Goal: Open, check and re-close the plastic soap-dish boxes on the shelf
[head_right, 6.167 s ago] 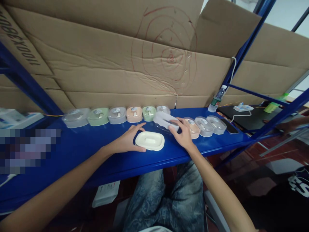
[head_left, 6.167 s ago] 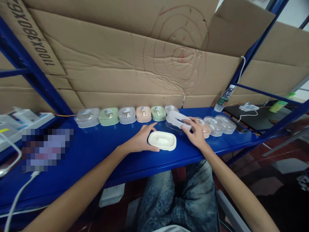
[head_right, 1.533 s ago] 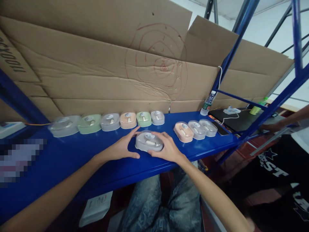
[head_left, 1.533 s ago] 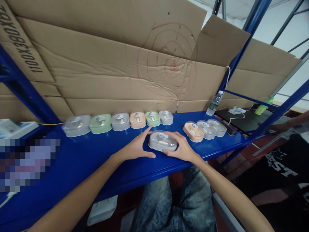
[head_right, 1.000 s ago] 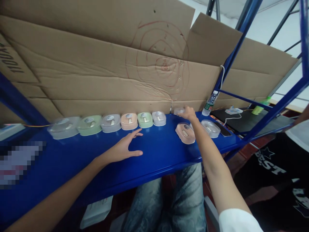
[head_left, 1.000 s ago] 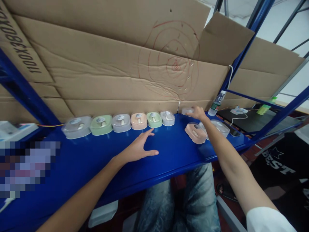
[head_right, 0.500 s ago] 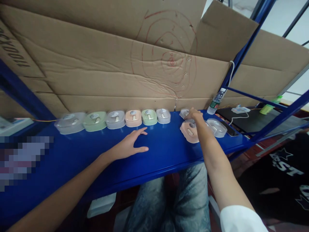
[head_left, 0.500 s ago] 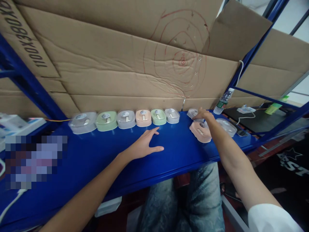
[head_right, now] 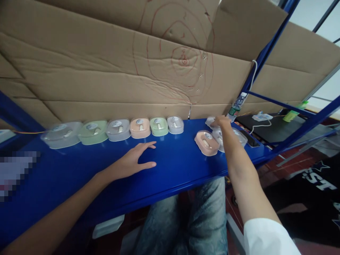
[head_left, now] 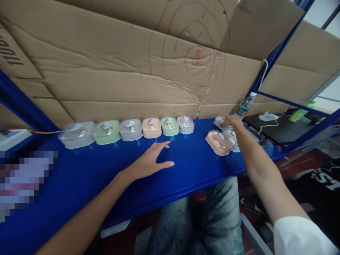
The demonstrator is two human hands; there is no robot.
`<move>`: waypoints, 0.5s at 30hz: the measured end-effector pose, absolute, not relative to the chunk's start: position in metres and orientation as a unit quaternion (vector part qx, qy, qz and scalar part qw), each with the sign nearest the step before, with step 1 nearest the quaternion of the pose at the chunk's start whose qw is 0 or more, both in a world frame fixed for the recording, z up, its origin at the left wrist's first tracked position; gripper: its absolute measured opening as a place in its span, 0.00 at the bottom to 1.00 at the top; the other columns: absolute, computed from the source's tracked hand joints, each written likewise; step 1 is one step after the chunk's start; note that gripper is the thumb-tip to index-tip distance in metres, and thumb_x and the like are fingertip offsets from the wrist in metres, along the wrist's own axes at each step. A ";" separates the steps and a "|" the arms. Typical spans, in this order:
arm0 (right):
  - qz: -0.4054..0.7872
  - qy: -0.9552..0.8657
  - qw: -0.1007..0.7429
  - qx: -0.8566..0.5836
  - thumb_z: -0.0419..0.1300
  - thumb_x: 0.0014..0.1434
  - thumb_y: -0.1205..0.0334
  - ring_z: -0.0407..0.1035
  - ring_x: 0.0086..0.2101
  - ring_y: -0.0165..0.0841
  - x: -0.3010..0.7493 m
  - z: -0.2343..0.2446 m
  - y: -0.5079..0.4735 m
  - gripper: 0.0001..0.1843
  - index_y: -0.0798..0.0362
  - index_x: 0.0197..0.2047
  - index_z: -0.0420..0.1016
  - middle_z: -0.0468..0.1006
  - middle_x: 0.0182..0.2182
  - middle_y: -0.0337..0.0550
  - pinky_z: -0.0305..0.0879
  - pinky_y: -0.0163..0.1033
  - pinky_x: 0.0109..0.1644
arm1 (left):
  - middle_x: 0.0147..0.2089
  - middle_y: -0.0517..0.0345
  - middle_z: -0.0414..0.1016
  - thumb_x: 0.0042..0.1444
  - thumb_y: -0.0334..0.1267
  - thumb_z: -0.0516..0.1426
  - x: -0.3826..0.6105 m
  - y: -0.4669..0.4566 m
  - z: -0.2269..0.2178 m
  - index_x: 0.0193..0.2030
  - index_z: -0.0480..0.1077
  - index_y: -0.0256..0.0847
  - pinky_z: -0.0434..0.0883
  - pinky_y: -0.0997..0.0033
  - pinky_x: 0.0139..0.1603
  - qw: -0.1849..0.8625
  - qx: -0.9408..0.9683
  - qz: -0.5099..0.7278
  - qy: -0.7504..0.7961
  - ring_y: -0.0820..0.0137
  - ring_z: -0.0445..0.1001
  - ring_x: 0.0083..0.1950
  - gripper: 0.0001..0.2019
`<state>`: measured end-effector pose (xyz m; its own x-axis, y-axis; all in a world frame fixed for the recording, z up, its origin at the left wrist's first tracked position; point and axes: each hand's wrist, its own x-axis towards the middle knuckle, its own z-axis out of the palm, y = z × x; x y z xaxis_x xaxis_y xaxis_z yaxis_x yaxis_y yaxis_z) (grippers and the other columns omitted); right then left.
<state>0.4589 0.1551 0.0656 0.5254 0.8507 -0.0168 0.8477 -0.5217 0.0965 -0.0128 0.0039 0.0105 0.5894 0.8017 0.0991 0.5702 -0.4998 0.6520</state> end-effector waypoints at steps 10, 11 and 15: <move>0.019 0.470 0.013 0.882 0.74 0.53 0.35 0.65 0.65 0.67 0.481 0.071 0.149 0.44 0.59 0.63 0.78 0.74 0.62 0.71 0.65 0.69 0.63 | 0.71 0.49 0.69 0.64 0.61 0.62 -0.015 0.009 0.004 0.77 0.57 0.53 0.64 0.43 0.73 0.289 0.844 0.207 0.402 0.48 0.66 0.73 0.39; 0.018 0.474 0.006 0.881 0.74 0.54 0.35 0.65 0.64 0.68 0.480 0.072 0.146 0.44 0.60 0.62 0.78 0.74 0.62 0.73 0.64 0.69 0.63 | 0.71 0.49 0.69 0.64 0.60 0.62 -0.015 0.009 0.004 0.77 0.58 0.53 0.64 0.43 0.73 0.287 0.845 0.209 0.401 0.48 0.67 0.72 0.39; 0.025 0.514 -0.036 0.857 0.70 0.58 0.32 0.64 0.63 0.70 0.464 0.079 0.137 0.47 0.69 0.60 0.77 0.71 0.61 0.83 0.62 0.71 0.61 | 0.70 0.49 0.71 0.64 0.60 0.62 -0.014 0.007 0.008 0.77 0.59 0.52 0.65 0.44 0.72 0.282 0.845 0.208 0.403 0.48 0.68 0.72 0.38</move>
<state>0.4645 0.1370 0.0791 0.4713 0.8783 0.0801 0.8820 -0.4699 -0.0367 -0.0139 0.0066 0.0078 0.5887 0.7988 0.1240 0.5641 -0.5158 0.6447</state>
